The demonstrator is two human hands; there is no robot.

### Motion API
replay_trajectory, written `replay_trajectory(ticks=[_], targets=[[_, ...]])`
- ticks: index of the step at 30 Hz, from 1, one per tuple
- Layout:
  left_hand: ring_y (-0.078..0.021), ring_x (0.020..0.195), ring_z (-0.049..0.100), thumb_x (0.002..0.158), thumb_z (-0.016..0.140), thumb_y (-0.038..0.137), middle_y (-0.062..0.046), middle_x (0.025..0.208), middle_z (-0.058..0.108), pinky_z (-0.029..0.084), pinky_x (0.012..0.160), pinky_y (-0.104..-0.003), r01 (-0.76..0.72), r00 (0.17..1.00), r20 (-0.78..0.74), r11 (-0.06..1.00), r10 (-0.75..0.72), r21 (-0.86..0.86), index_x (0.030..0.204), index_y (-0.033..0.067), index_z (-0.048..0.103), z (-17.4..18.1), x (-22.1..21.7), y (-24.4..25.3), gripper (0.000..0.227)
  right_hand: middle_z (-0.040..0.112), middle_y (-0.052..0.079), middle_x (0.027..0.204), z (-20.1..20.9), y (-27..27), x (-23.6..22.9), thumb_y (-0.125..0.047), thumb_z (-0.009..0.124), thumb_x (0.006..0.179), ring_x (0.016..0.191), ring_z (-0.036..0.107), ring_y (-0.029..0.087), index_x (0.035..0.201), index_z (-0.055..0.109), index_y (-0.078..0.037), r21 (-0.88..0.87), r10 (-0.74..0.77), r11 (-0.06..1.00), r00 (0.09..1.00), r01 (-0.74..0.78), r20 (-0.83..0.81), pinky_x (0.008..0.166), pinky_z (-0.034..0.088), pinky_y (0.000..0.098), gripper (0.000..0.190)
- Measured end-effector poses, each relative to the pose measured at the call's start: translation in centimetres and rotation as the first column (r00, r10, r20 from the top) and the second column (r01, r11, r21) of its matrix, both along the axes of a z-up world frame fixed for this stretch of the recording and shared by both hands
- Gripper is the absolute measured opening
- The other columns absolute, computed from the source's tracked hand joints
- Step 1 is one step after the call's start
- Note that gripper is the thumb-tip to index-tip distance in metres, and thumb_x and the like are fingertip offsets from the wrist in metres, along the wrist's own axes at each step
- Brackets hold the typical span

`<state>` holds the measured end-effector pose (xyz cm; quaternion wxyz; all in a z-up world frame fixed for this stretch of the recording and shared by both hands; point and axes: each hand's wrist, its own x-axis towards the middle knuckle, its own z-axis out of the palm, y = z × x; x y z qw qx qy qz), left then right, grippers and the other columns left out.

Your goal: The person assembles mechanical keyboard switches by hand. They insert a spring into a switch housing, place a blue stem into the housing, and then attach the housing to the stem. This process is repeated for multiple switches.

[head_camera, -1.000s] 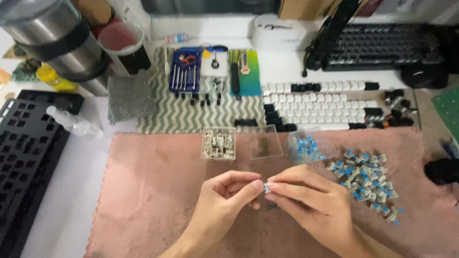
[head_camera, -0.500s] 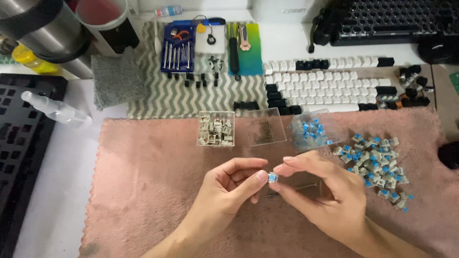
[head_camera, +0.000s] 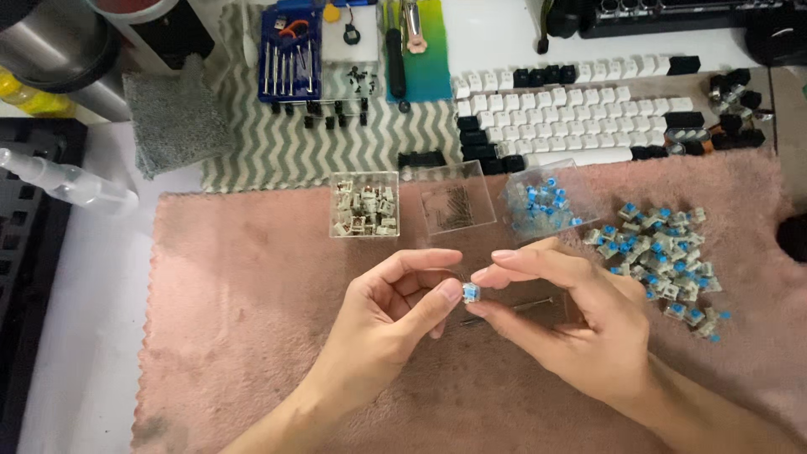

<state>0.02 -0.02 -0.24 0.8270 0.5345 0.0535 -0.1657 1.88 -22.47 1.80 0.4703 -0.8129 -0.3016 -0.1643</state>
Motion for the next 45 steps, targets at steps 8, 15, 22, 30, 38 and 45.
replay_trajectory(ticks=[8,15,22,30,38,45], targets=[[-0.0127,0.075,0.06,0.107,0.078,0.011,-0.009,0.101,0.082,0.052,0.07,-0.027,0.016,1.0,-0.01,0.999,-0.016,-0.039,0.143,0.0005,0.077,-0.5,0.0,0.0,0.037,0.089,0.012,0.112,0.3,0.1,-0.1,-0.001,0.1,0.089,0.1,0.087,0.017,0.135,0.068,-0.003,0.025,0.018,1.0,1.0,-0.018,-0.01,0.093,0.075,0.0271,0.056],[-0.0119,0.078,0.063,0.107,0.078,0.009,-0.01,0.103,0.081,0.055,0.07,-0.027,0.005,1.0,0.015,0.999,-0.004,-0.039,0.142,0.0003,0.076,-0.8,-0.1,-0.1,0.036,0.088,0.011,0.111,0.2,0.0,0.0,-0.002,0.101,0.089,0.102,0.087,0.017,0.133,0.068,-0.003,-0.001,0.006,1.0,1.0,-0.006,0.01,0.096,0.073,0.027,0.056],[-0.011,0.081,0.067,0.106,0.079,0.008,-0.01,0.101,0.082,0.058,0.069,-0.026,-0.009,0.996,0.087,1.0,0.011,-0.023,0.14,-0.0002,0.076,-0.3,-0.2,-0.2,0.035,0.089,0.013,0.112,0.3,0.1,0.1,-0.002,0.098,0.091,0.102,0.089,0.019,0.134,0.068,-0.003,0.014,0.052,0.999,0.999,-0.052,-0.013,0.093,0.076,0.0274,0.052],[-0.0164,0.094,0.082,0.091,0.093,0.001,-0.013,0.101,0.084,0.071,0.092,-0.031,-0.048,0.997,0.061,0.998,0.051,-0.039,0.13,-0.0006,0.078,-0.3,-0.2,-0.1,0.041,0.088,0.007,0.112,0.7,0.6,0.4,-0.005,0.092,0.095,0.092,0.085,0.018,0.122,0.079,-0.008,0.03,0.154,0.988,0.986,-0.152,-0.066,0.088,0.072,0.0261,0.031],[-0.0202,0.103,0.086,0.102,0.081,0.012,-0.016,0.115,0.088,0.071,0.101,-0.034,0.034,0.999,0.03,0.998,-0.032,-0.053,0.135,-0.0027,0.078,0.5,0.0,0.2,0.036,0.09,0.008,0.115,0.2,-0.1,1.1,-0.008,0.094,0.09,0.102,0.086,0.024,0.115,0.08,-0.009,0.086,0.164,0.984,0.978,-0.154,-0.13,0.098,0.07,0.033,0.029],[-0.0178,0.107,0.084,0.1,0.084,0.003,-0.015,0.116,0.088,0.07,0.101,-0.032,0.036,0.998,-0.045,0.989,-0.043,-0.146,0.14,-0.0024,0.079,0.6,0.7,0.7,0.041,0.078,0.01,0.12,-0.1,-1.1,0.9,-0.015,0.099,0.086,0.076,0.068,0.01,0.128,0.082,-0.01,-0.03,0.055,0.998,0.986,-0.06,-0.16,0.077,0.06,0.0236,0.046]])
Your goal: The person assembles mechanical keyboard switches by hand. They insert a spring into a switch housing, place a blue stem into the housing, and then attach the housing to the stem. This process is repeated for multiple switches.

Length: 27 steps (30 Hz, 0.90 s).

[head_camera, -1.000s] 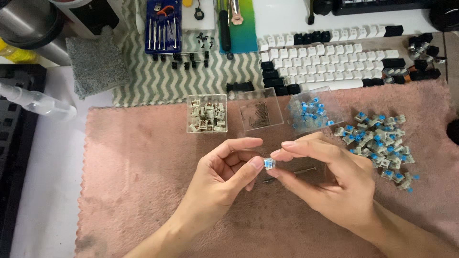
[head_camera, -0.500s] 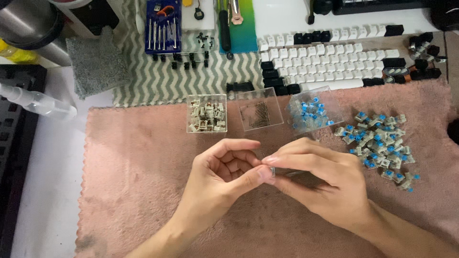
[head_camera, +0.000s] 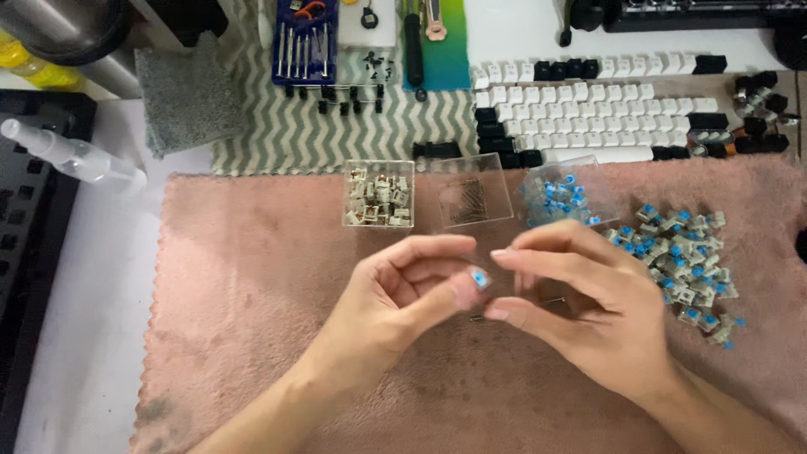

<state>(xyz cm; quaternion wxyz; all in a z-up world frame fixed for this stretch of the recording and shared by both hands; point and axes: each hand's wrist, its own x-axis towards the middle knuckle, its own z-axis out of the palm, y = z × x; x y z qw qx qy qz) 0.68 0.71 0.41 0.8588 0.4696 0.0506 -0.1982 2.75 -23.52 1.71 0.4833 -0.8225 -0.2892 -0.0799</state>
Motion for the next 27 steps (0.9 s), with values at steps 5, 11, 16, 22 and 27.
replay_trajectory(ticks=[5,11,16,22,27], targets=[[-0.0238,0.106,0.086,0.107,0.078,0.013,-0.014,0.126,0.085,0.07,0.105,-0.034,-0.072,0.99,0.123,0.997,0.071,0.006,0.144,-0.0014,0.077,-0.4,0.8,1.5,0.04,0.073,0.0,0.092,-0.4,0.8,0.4,-0.013,0.091,0.097,0.069,0.063,0.009,0.121,0.086,-0.014,-0.187,-0.017,0.982,0.999,0.023,0.038,0.068,0.053,0.0239,0.025],[-0.0284,0.118,0.085,0.113,0.071,0.009,-0.017,0.134,0.083,0.071,0.111,-0.039,-0.08,0.956,0.279,0.996,0.087,-0.038,0.137,-0.0008,0.076,-0.1,0.7,1.3,0.026,0.065,-0.002,0.082,-2.4,0.6,0.6,-0.027,0.086,0.1,0.064,0.063,0.014,0.128,0.088,-0.021,-0.37,-0.015,0.929,0.996,-0.021,-0.092,0.067,0.054,0.0324,0.029],[-0.027,0.118,0.086,0.11,0.076,0.003,-0.022,0.134,0.085,0.07,0.109,-0.035,-0.065,0.946,0.315,0.997,0.072,-0.033,0.136,-0.0018,0.077,-0.3,0.4,0.9,0.027,0.078,-0.002,0.097,-0.3,0.8,0.5,-0.019,0.087,0.099,0.073,0.074,0.01,0.111,0.085,-0.015,-0.295,0.025,0.954,0.993,-0.059,-0.119,0.068,0.058,0.0276,0.013],[-0.0294,0.12,0.084,0.105,0.08,0.002,-0.02,0.133,0.083,0.072,0.115,-0.041,-0.005,0.956,0.292,0.995,0.033,-0.095,0.126,-0.0037,0.078,-0.3,-0.1,0.5,0.022,0.089,0.011,0.109,3.0,0.6,-0.8,-0.004,0.088,0.093,0.086,0.086,0.015,0.108,0.083,-0.007,-0.067,-0.061,0.996,0.998,0.063,0.03,0.082,0.068,0.0221,0.017],[-0.0213,0.111,0.086,0.096,0.089,0.001,-0.016,0.118,0.087,0.073,0.103,-0.032,0.026,0.957,0.289,0.999,-0.019,-0.02,0.124,-0.0033,0.082,0.1,-0.4,0.2,0.028,0.085,0.021,0.109,2.2,0.2,-1.2,-0.003,0.077,0.099,0.097,0.087,0.025,0.108,0.081,-0.003,0.026,-0.054,0.998,0.997,0.053,0.05,0.088,0.071,0.0278,0.009]])
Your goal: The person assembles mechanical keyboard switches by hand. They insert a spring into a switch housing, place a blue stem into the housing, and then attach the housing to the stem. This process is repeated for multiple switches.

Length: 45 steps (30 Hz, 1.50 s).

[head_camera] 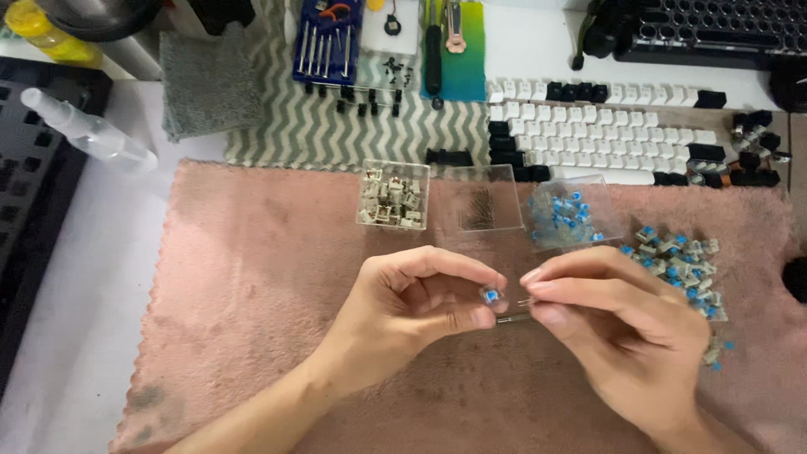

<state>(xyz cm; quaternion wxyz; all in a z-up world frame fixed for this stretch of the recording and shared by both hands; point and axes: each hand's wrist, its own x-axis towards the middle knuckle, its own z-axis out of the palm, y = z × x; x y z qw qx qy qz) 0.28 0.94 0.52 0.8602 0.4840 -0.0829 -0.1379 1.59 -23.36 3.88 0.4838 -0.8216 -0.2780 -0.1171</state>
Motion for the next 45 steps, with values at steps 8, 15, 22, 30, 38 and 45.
replay_trajectory(ticks=[8,15,22,30,38,45], targets=[[-0.0223,0.111,0.084,0.097,0.087,-0.008,-0.018,0.116,0.085,0.073,0.104,-0.035,0.047,0.999,-0.009,0.993,-0.048,-0.109,0.127,-0.004,0.079,-1.3,-0.3,-0.4,0.032,0.084,0.017,0.117,-1.0,-0.2,0.1,-0.004,0.082,0.099,0.098,0.086,0.022,0.113,0.08,-0.011,-0.002,0.094,0.996,0.996,-0.094,0.006,0.09,0.072,0.0275,0.016],[-0.0212,0.111,0.084,0.095,0.089,-0.004,-0.018,0.116,0.086,0.074,0.105,-0.035,0.04,0.999,-0.028,0.996,-0.042,-0.082,0.125,-0.0027,0.081,-1.0,-0.4,-0.4,0.031,0.081,0.014,0.12,-1.6,-0.2,0.3,-0.007,0.083,0.098,0.098,0.083,0.018,0.115,0.086,-0.012,-0.038,0.109,0.993,0.994,-0.109,0.002,0.085,0.064,0.025,0.018],[-0.0251,0.113,0.085,0.094,0.09,-0.004,-0.019,0.12,0.086,0.076,0.102,-0.037,0.032,0.998,-0.047,0.99,-0.039,-0.139,0.123,-0.0022,0.081,-1.0,-0.2,-0.4,0.03,0.082,0.018,0.122,-1.0,-0.2,0.7,-0.002,0.087,0.094,0.099,0.086,0.022,0.118,0.083,-0.008,-0.048,0.134,0.99,0.991,-0.132,0.022,0.086,0.071,0.0259,0.025],[-0.0217,0.109,0.085,0.089,0.093,-0.001,-0.018,0.122,0.087,0.073,0.104,-0.035,0.003,0.996,-0.087,0.988,-0.017,-0.157,0.115,-0.0012,0.082,-2.0,0.0,-0.7,0.028,0.086,0.011,0.12,1.2,0.1,1.3,-0.003,0.081,0.105,0.099,0.08,0.015,0.115,0.085,-0.009,-0.238,-0.143,0.959,0.988,0.155,0.066,0.084,0.058,0.0244,0.013],[-0.0276,0.11,0.087,0.092,0.091,0.003,-0.024,0.112,0.087,0.074,0.102,-0.033,0.078,0.989,-0.112,0.986,-0.096,-0.148,0.12,-0.0062,0.082,-0.2,-0.5,-0.5,0.031,0.083,0.004,0.113,5.0,5.1,8.7,-0.016,0.085,0.101,0.076,0.075,0.015,0.119,0.092,-0.016,-0.466,0.15,0.876,0.989,-0.127,0.014,0.068,0.06,0.0308,0.019],[-0.0272,0.115,0.086,0.098,0.085,0.001,-0.024,0.117,0.086,0.071,0.108,-0.032,0.078,0.991,-0.093,0.987,-0.091,-0.139,0.122,-0.0081,0.081,0.3,-0.6,-0.4,0.026,0.067,0.005,0.098,2.5,11.0,13.2,-0.029,0.086,0.103,0.095,0.07,0.026,0.115,0.094,-0.016,-0.718,0.241,0.645,0.961,-0.263,-0.135,0.078,0.058,0.0437,0.02]])
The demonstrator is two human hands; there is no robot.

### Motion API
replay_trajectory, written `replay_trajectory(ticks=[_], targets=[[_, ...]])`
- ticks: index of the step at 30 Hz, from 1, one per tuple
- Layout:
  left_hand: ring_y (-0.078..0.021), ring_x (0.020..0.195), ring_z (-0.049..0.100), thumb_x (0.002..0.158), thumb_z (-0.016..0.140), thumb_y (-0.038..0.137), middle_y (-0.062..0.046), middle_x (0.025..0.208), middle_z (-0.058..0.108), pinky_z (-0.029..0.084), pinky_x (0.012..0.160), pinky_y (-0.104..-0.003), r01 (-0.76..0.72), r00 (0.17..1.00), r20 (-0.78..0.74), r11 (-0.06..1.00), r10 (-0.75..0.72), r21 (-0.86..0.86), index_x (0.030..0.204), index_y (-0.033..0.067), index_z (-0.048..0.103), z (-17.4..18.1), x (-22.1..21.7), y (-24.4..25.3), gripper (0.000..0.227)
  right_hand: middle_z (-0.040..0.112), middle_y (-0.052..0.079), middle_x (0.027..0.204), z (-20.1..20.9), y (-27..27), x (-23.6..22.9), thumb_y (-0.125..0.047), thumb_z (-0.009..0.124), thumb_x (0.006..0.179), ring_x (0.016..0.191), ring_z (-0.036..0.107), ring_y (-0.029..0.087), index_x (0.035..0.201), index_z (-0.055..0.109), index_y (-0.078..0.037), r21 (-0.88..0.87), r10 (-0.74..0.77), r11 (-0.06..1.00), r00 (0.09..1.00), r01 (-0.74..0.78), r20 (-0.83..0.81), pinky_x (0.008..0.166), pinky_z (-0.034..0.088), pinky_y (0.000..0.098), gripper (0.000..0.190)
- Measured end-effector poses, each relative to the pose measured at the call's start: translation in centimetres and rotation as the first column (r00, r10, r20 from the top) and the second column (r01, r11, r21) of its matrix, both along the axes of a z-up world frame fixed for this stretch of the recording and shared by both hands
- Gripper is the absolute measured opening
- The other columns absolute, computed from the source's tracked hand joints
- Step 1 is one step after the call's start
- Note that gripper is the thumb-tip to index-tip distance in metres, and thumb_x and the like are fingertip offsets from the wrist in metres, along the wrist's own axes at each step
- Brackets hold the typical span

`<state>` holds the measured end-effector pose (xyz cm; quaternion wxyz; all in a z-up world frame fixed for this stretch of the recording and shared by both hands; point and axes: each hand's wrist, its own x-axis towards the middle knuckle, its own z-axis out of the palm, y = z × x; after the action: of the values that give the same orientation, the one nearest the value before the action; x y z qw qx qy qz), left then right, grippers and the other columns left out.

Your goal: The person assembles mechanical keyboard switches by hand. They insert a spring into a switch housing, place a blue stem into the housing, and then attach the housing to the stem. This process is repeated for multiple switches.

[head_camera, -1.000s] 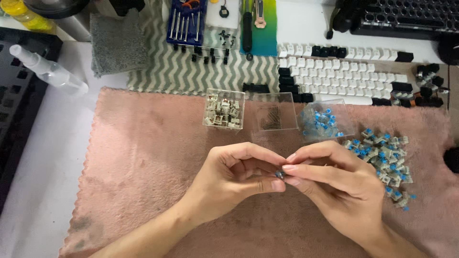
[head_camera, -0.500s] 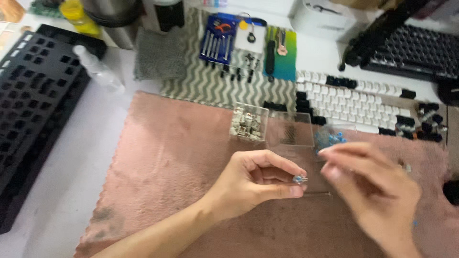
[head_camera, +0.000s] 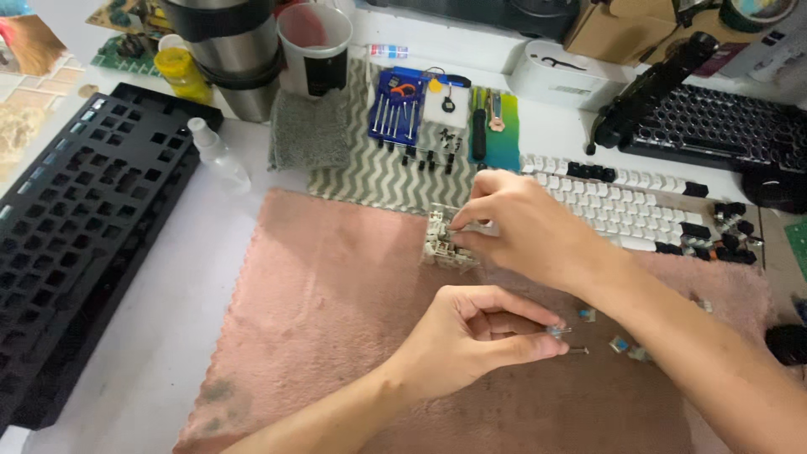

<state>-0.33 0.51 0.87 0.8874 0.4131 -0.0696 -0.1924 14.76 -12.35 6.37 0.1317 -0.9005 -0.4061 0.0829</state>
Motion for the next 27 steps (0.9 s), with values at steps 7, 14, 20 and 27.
replay_trajectory(ticks=[7,14,20,27], targets=[[-0.0283,0.117,0.084,0.099,0.084,0.003,-0.026,0.119,0.084,0.07,0.112,-0.034,0.027,1.0,-0.01,1.0,-0.027,-0.016,0.128,-0.0097,0.08,0.3,-0.1,0.4,0.031,0.065,0.005,0.098,-0.9,1.7,0.3,-0.026,0.086,0.102,0.098,0.065,0.029,0.103,0.093,-0.016,-0.152,0.013,0.988,0.999,-0.007,0.039,0.084,0.057,0.0456,0.012],[-0.0246,0.115,0.083,0.091,0.088,0.0,-0.023,0.123,0.084,0.071,0.11,-0.034,-0.019,1.0,0.006,0.997,0.02,-0.073,0.131,-0.0086,0.078,-0.2,-0.1,0.0,0.042,0.075,0.005,0.106,-1.6,0.9,0.1,-0.023,0.09,0.098,0.101,0.074,0.028,0.102,0.095,-0.02,-0.032,0.024,0.999,0.998,-0.022,0.064,0.086,0.062,0.0446,0.007],[-0.0296,0.118,0.083,0.086,0.091,-0.005,-0.027,0.122,0.083,0.073,0.112,-0.044,-0.042,0.998,0.032,0.985,0.048,-0.169,0.125,-0.0082,0.077,-0.7,-0.4,-0.3,0.041,0.078,0.002,0.084,-3.1,0.7,0.7,-0.016,0.083,0.095,0.08,0.074,0.03,0.094,0.092,-0.022,-0.037,0.085,0.996,0.983,-0.08,0.161,0.078,0.06,0.0463,0.011],[-0.0444,0.121,0.081,0.097,0.086,-0.013,-0.034,0.129,0.078,0.072,0.115,-0.055,0.094,0.99,0.134,0.925,-0.047,-0.368,0.131,-0.0089,0.074,-1.2,-0.7,0.3,0.037,0.081,0.005,0.086,-2.8,0.9,0.1,-0.014,0.078,0.101,0.082,0.076,0.033,0.094,0.09,-0.015,-0.023,0.064,0.998,0.991,-0.062,0.113,0.077,0.059,0.0487,0.014]])
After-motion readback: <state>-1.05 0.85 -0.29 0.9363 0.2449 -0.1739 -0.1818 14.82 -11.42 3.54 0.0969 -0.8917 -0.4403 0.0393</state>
